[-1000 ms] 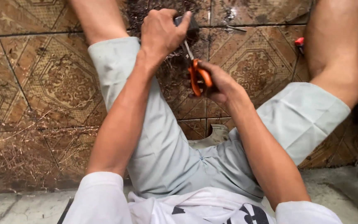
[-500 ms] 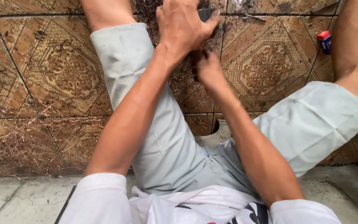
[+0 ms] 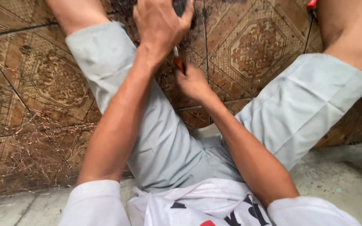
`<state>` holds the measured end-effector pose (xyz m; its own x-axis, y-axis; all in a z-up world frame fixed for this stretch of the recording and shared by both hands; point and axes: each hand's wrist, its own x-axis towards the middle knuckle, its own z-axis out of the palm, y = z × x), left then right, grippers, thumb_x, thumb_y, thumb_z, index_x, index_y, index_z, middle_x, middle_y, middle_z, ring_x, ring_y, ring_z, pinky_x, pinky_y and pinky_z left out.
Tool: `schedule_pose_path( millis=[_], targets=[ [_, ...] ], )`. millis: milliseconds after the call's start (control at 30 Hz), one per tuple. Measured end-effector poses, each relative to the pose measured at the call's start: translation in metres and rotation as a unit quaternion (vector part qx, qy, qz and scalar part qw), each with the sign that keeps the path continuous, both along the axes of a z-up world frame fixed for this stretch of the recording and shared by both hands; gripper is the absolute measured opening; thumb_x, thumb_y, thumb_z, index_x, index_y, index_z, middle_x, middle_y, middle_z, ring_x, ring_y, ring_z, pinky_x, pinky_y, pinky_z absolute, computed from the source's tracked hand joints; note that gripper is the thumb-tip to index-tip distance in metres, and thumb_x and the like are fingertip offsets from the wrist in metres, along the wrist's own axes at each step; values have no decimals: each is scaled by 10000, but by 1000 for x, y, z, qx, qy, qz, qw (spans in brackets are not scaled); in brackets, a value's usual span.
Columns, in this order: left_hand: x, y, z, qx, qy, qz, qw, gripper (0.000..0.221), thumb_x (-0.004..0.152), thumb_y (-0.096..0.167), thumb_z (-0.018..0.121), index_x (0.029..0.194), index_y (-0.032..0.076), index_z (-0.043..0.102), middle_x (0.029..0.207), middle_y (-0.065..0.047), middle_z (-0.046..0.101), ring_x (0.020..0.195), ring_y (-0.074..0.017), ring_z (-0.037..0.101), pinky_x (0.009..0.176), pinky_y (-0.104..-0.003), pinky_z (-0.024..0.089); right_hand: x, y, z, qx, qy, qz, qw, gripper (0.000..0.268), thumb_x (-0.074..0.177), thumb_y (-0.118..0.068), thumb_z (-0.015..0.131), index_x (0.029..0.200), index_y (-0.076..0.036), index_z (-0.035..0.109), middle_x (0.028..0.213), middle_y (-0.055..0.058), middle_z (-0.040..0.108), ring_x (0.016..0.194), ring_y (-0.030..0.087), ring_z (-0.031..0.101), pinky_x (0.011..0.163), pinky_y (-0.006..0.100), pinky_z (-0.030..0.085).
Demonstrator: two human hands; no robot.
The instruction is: Using scissors to pry and cut copper windings from a motor stator for recycling.
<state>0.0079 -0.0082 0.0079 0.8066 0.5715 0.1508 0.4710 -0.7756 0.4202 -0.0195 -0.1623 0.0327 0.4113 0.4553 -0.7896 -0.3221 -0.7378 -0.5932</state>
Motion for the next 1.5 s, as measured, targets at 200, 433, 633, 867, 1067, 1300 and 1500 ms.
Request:
schedule_pose_path(
  millis=[200,433,633,867,1067,1300,1500],
  targets=[
    [-3,-4,-3,-17,41,2,999,565,944,631,535,1021,106,727,955,-181,664,923,-348,611,709,-516,531,30,-15,18,45,218,-181,958,251,1029,-300,474,902,-111,581,724,41,573,548,155,502,496,316,439],
    [-8,10,-1,-95,116,6,989,756,846,871,632,827,125,747,979,-157,678,1024,-332,606,718,-501,562,38,-24,19,5,241,-212,947,244,956,-305,559,989,-80,646,867,96,682,650,183,597,546,341,496],
    [-12,25,9,-154,98,62,981,629,719,767,777,1028,222,831,971,-169,757,1016,-415,638,715,-564,536,55,-13,38,-28,227,-192,954,280,1030,-313,470,1118,-107,639,1046,96,710,810,191,634,667,340,487],
    [-8,4,-3,-125,112,28,985,756,756,777,769,1013,67,792,1034,-149,738,1032,-302,630,768,-526,520,62,-15,10,-28,255,-219,941,337,1034,-353,521,1198,-60,499,1021,131,602,776,222,590,659,378,582],
    [-10,-6,-11,-72,125,2,990,747,789,845,724,935,116,795,981,-133,673,984,-290,580,783,-527,499,50,-6,1,20,285,-252,925,242,1025,-307,539,1128,-88,555,975,103,699,754,239,673,678,383,541],
    [5,-21,-22,30,109,44,993,683,779,816,703,863,141,764,878,-130,719,855,-371,676,715,-547,532,-70,5,-62,-18,-478,354,804,161,859,-82,515,835,-151,659,811,57,665,701,200,580,629,324,423],
    [6,-10,-22,-1,111,45,993,665,779,784,713,897,132,778,887,-157,737,870,-423,668,690,-572,542,-44,9,20,33,-219,104,970,257,937,-220,451,995,-34,618,891,238,684,834,459,623,736,573,479]
  ],
)
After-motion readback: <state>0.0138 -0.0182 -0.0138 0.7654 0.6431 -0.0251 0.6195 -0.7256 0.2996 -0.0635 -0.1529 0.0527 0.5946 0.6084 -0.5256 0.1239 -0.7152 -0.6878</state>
